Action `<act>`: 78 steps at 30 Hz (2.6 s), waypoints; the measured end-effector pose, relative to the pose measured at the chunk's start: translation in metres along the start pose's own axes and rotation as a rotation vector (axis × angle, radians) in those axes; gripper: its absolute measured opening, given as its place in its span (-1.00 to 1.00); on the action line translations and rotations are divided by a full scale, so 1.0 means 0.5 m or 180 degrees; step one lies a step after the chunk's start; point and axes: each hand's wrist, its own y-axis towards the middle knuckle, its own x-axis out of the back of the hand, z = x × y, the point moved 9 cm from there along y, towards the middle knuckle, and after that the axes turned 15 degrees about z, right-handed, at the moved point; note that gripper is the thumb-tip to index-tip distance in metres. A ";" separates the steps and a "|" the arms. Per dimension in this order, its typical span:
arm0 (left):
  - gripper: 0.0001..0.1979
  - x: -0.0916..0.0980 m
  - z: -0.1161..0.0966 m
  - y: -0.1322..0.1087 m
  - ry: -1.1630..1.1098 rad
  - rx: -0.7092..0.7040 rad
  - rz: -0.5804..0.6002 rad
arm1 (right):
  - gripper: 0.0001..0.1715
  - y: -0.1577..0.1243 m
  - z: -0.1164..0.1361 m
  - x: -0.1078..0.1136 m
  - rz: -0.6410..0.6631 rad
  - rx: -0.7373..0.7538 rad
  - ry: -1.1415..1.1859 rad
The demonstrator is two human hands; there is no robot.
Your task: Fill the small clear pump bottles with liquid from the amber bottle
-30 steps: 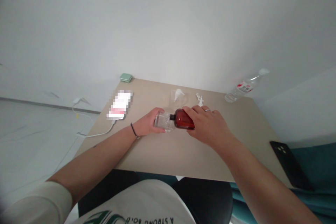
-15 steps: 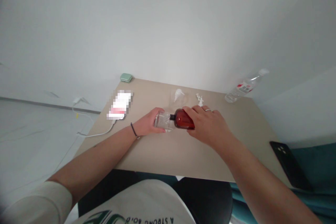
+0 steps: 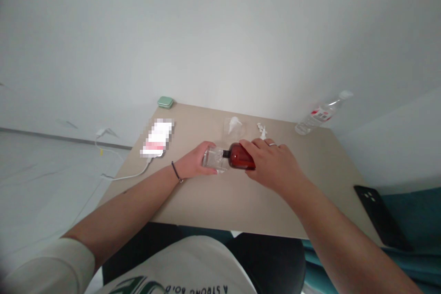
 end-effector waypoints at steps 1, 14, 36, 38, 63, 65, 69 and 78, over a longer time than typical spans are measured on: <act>-0.24 0.000 -0.001 0.000 0.0004 -0.0005 -0.0003 | -0.25 0.000 0.000 0.000 -0.0001 -0.0003 -0.0003; -0.24 -0.002 0.002 0.000 0.0007 -0.0010 0.0003 | -0.27 0.001 0.000 0.001 0.0080 -0.0010 0.0010; -0.23 0.000 -0.002 -0.001 -0.0013 0.0006 -0.0011 | -0.25 -0.001 0.000 0.000 -0.0010 0.0018 0.0051; -0.22 -0.001 0.000 -0.001 -0.0016 0.0009 -0.0015 | -0.26 -0.001 0.000 -0.001 0.0003 0.0026 0.0100; -0.02 0.012 0.027 0.000 0.0691 0.0477 -0.0124 | -0.02 -0.058 -0.080 -0.305 -0.2080 -0.0447 0.4883; 0.02 0.011 0.028 0.002 0.0711 0.0481 -0.0101 | -0.03 -0.060 -0.077 -0.312 -0.2107 -0.0453 0.4863; 0.13 0.012 0.032 0.001 0.0596 0.0531 -0.0085 | -0.07 -0.053 -0.072 -0.321 -0.2038 -0.0348 0.4822; 0.20 0.009 0.048 -0.012 -0.0218 0.0066 -0.0187 | 0.01 -0.040 -0.046 -0.328 -0.2017 -0.0126 0.4835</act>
